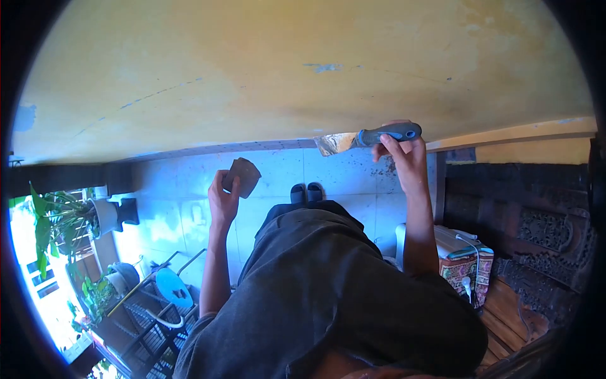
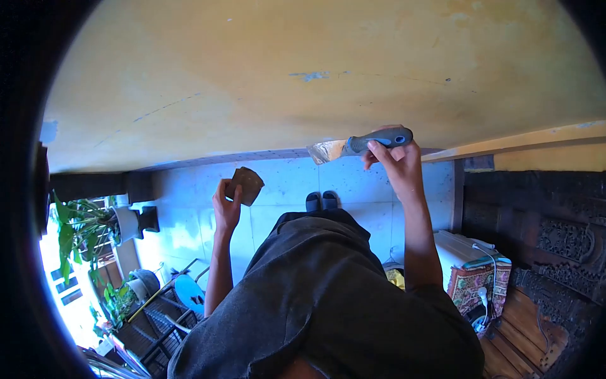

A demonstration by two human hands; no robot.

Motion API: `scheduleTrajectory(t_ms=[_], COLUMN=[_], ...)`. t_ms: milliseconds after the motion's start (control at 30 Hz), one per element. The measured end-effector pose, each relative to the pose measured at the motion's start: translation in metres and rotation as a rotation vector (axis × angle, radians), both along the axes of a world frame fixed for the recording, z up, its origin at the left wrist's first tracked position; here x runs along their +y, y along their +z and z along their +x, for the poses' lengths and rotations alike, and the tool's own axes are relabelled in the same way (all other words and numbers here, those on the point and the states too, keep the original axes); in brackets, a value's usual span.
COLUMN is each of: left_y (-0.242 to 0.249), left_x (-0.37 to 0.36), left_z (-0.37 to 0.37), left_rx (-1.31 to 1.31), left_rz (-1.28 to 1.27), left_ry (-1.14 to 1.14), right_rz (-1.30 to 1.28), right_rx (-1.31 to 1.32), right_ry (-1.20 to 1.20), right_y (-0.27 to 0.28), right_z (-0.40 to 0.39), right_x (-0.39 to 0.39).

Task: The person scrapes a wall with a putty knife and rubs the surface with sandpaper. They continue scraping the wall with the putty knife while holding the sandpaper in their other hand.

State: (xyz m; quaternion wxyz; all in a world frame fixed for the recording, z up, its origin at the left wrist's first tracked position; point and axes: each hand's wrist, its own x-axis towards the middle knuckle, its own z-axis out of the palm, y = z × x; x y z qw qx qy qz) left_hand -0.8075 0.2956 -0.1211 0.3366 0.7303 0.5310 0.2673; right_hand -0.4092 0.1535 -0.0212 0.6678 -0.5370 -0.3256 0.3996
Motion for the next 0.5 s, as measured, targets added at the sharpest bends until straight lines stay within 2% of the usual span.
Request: scheduleTrajectory(t_ms=[133, 267, 367, 500], left_y=[0.010, 0.005, 0.003, 0.000], left_x=[-0.009, -0.025, -0.040, -0.053], left_z=[0.006, 0.006, 0.005, 0.012], left_rx=[0.067, 0.119, 0.151, 0.098], left_rz=[0.022, 0.031, 0.013, -0.008], left_ry=[0.017, 0.005, 0.039, 0.101], right_rz=[0.114, 0.238, 0.441, 0.518], right_rx=[0.043, -0.153, -0.487, -0.653], right_ry=[0.038, -0.059, -0.069, -0.117], right_y=[-0.010, -0.003, -0.001, 0.018], right_z=[-0.011, -0.017, -0.014, -0.011], right_x=[0.013, 0.025, 0.041, 0.052])
